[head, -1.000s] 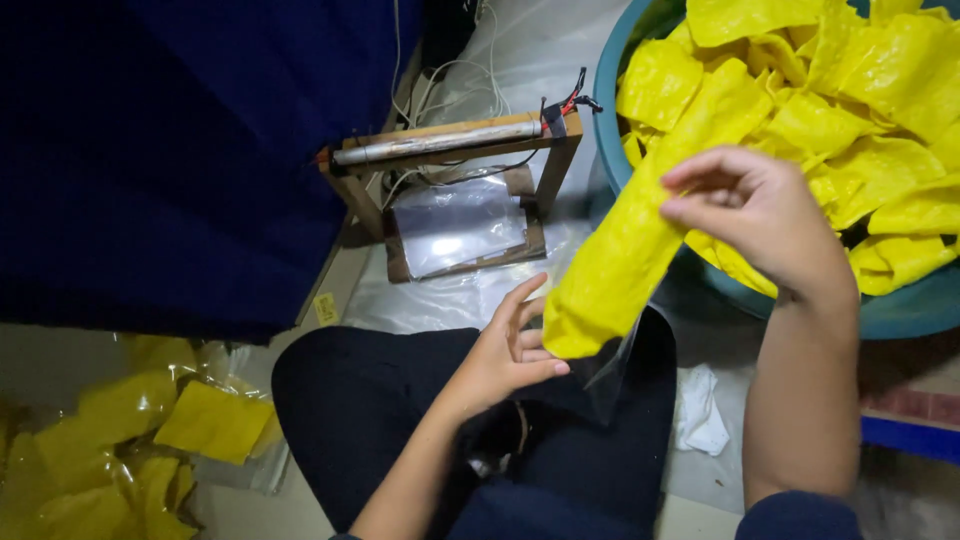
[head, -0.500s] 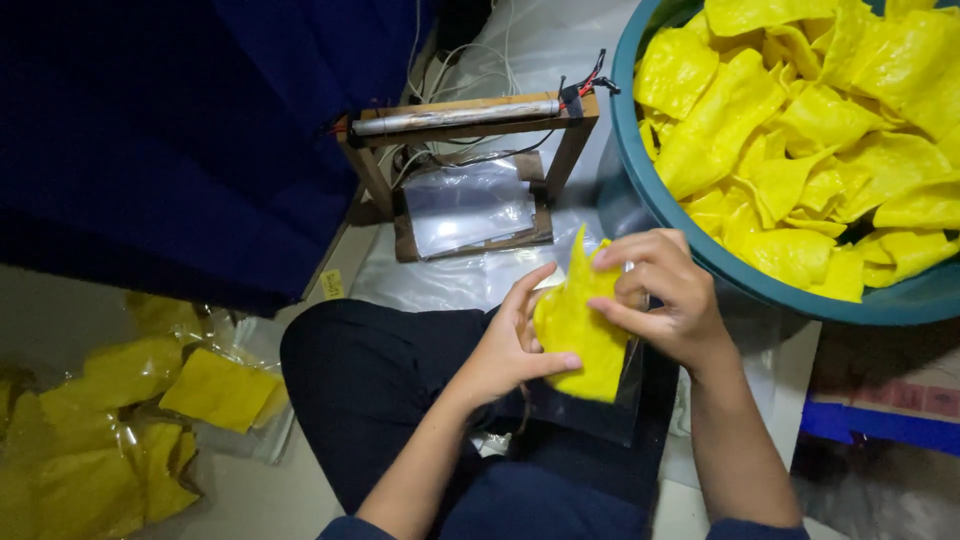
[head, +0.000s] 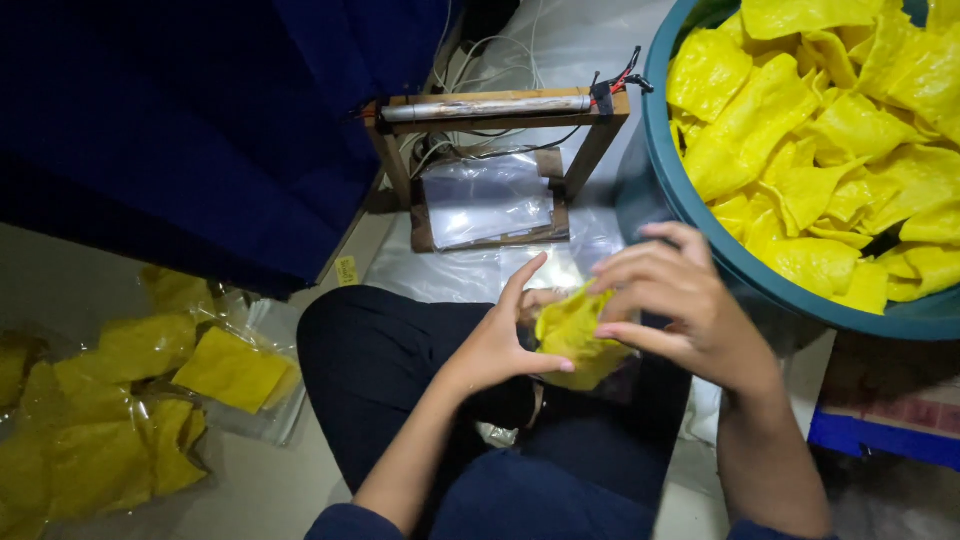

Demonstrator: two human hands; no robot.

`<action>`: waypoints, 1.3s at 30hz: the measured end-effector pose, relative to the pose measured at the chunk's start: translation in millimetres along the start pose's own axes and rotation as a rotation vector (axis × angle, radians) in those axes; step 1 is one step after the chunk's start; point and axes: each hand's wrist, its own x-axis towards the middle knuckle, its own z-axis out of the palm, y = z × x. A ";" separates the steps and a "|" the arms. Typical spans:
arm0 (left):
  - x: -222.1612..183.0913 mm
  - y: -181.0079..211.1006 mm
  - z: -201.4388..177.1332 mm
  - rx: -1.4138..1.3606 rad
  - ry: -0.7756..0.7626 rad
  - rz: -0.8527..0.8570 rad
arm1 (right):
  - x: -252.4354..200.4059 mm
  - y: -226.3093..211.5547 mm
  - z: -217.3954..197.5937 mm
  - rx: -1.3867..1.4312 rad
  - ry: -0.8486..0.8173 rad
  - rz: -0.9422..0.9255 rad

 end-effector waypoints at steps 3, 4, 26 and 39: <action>0.3 5.1 -0.9 -0.114 0.005 0.000 | -4.0 7.1 -13.2 -0.326 -0.136 0.105; -0.2 9.5 -3.0 -0.116 0.006 -0.002 | -7.4 11.4 -13.0 -0.324 -0.138 0.105; 0.6 -19.5 -1.1 0.003 0.212 0.119 | -28.8 27.4 37.8 0.277 0.345 0.374; 26.3 -12.4 -0.6 -0.074 0.803 0.404 | -44.9 61.4 126.1 0.527 0.833 0.330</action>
